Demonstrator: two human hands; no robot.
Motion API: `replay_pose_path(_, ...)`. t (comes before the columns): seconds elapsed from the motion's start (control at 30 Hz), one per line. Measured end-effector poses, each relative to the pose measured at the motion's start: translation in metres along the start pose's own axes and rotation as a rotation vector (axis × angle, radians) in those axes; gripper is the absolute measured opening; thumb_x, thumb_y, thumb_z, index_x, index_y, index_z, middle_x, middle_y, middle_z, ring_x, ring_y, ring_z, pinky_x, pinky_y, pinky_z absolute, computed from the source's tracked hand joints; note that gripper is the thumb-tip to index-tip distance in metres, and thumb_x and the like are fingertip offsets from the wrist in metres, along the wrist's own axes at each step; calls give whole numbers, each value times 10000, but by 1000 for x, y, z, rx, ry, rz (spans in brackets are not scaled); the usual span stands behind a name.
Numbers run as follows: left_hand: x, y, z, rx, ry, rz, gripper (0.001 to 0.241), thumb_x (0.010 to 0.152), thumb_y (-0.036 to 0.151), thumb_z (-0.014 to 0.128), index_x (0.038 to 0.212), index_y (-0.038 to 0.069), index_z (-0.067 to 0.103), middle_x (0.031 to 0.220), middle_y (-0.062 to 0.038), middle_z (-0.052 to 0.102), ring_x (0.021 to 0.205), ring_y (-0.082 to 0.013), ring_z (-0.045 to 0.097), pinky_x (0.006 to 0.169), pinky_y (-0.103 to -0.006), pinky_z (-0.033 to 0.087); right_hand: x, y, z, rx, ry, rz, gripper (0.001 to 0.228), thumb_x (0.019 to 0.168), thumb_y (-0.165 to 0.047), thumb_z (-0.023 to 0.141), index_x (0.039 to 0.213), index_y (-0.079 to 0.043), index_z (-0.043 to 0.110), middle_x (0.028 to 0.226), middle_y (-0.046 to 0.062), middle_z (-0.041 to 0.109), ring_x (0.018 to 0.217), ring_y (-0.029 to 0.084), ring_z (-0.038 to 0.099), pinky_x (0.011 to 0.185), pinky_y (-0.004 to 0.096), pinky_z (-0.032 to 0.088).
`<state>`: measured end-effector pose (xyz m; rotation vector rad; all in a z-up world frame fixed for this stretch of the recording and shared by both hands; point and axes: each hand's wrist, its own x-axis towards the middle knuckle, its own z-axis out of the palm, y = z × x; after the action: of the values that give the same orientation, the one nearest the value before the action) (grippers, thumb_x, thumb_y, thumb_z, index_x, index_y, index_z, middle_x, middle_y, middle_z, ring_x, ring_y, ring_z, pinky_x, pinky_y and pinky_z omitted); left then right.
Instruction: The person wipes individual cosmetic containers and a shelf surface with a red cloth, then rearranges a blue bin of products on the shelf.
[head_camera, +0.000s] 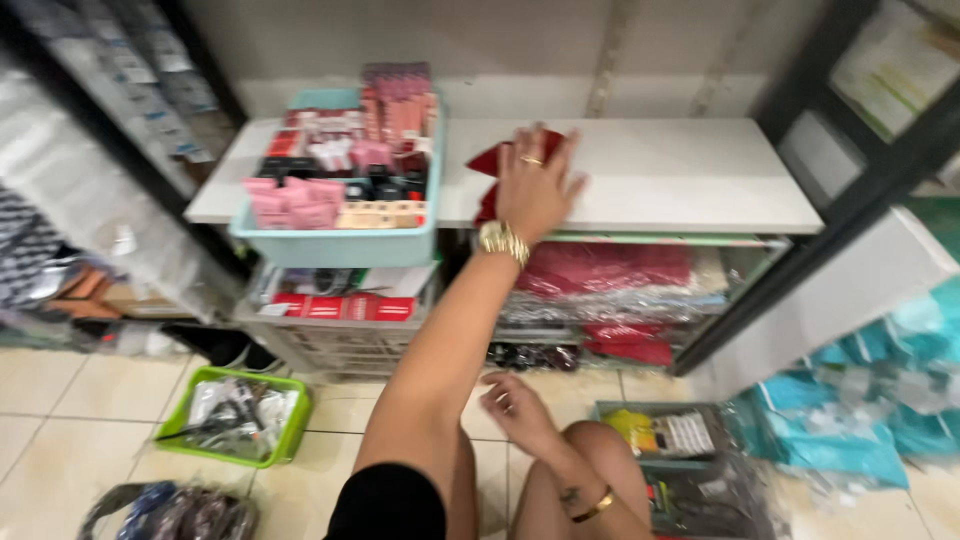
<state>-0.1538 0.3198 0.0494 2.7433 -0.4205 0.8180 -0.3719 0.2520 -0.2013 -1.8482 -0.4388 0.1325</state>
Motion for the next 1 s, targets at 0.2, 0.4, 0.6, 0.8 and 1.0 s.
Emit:
replay_pose_path(0.2, -121, -51, -143, -197, 453, 135, 617, 956, 506, 660, 1515, 295, 503, 1450, -202, 490, 1440, -392, 387, 1193, -579, 233, 41, -30, -13, -53, 114, -124, 408, 920, -141, 766, 1290, -32, 634, 961, 170, 731, 889, 333, 756, 732, 420, 606)
replay_pose_path(0.4, -209, -210, -176, -418, 672, -174, 861, 891, 421, 817, 1559, 89, 387, 1478, -222, 441, 1423, -412, 374, 1215, -551, 233, 88, -187, -8, -187, 209, -179, 799, 803, -312, 878, 1455, -24, 517, 1249, 270, 624, 1190, 473, 623, 945, 555, 552)
replay_pose_path(0.6, -231, -247, -179, -820, 261, -400, 1179, 811, 382, 866, 1659, 138, 84, 1596, -410, 188, 1499, -583, 212, 1245, -637, 177, 134, -265, 21, -27, 248, -124, 1240, 707, -138, 933, 1631, -83, 108, 1569, 410, 242, 1422, 613, 341, 1034, 712, 448)
replay_pose_path(0.8, -219, -270, -180, -997, 181, -426, 1341, 689, 223, 977, 1658, 147, 54, 1640, -369, 121, 1465, -593, 274, 1131, -702, 353, 158, -257, 35, -105, 361, -94, 1262, 704, -268, 947, 1648, -202, 112, 1548, 384, 351, 1419, 564, 381, 1138, 650, 392)
replay_pose_path(1.0, -216, -278, -156, -955, 208, -415, 1120, 620, 241, 998, 1527, 199, 342, 1548, -283, 410, 1478, -471, 361, 1232, -543, 284, 171, -236, 38, -35, 406, -155, 1177, 675, -221, 968, 1602, -161, 245, 1416, 371, 519, 1355, 552, 480, 1134, 621, 397)
